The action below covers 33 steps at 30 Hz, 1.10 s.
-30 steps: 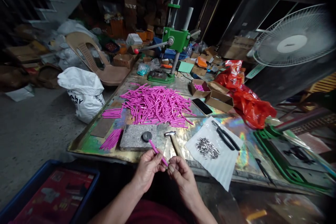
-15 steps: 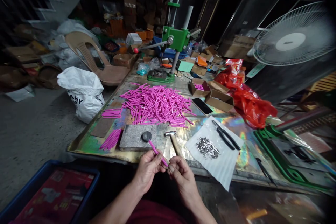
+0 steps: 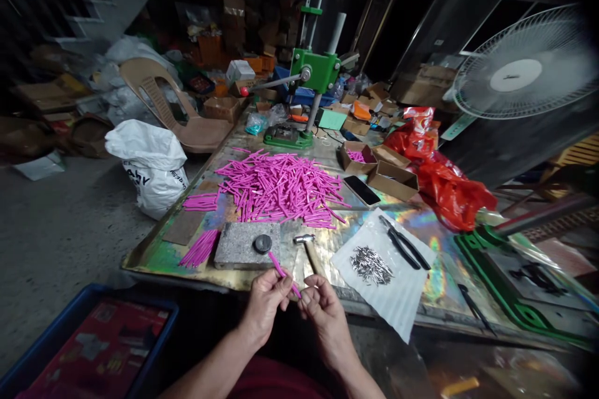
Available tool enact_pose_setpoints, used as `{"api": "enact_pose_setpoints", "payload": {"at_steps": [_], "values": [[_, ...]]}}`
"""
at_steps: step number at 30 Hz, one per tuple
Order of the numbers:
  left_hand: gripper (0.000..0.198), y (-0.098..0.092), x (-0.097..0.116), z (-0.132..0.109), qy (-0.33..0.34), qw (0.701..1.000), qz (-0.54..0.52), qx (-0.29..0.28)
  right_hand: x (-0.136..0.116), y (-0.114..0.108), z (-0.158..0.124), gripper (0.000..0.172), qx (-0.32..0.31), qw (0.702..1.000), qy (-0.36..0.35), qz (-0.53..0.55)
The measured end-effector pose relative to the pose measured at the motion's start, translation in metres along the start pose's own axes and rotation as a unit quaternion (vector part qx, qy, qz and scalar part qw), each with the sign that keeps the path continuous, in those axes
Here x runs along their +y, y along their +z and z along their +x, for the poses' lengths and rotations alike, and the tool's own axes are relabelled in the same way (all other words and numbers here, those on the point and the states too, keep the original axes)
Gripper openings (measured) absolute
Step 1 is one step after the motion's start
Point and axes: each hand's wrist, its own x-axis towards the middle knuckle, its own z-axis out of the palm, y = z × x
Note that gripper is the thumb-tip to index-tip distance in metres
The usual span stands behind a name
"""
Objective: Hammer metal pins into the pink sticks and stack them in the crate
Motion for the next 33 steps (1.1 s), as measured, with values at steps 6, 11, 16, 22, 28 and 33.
{"api": "enact_pose_setpoints", "payload": {"at_steps": [6,11,16,22,28,33], "values": [[0.025,-0.002,0.005,0.000,0.011,0.999,0.022,0.025,0.004,0.003,0.007,0.034,-0.006,0.999,-0.008,-0.049],[0.026,-0.011,0.014,0.001,0.018,0.998,0.009,0.056,0.007,0.002,0.008,0.032,-0.020,0.993,-0.009,-0.112],[0.020,-0.036,0.031,0.024,0.109,0.983,0.059,0.132,0.011,-0.004,0.009,0.031,-0.004,0.992,-0.004,-0.125],[0.011,-0.052,0.045,0.051,0.209,0.954,0.151,0.154,0.017,-0.014,0.008,0.028,0.009,0.987,0.007,-0.158],[0.009,-0.051,0.043,0.054,0.221,0.945,0.184,0.158,0.022,-0.023,0.005,0.026,0.023,0.986,0.008,-0.163],[0.009,-0.052,0.041,0.053,0.227,0.940,0.203,0.153,0.017,-0.021,0.004,0.027,0.035,0.984,0.013,-0.177]]}}
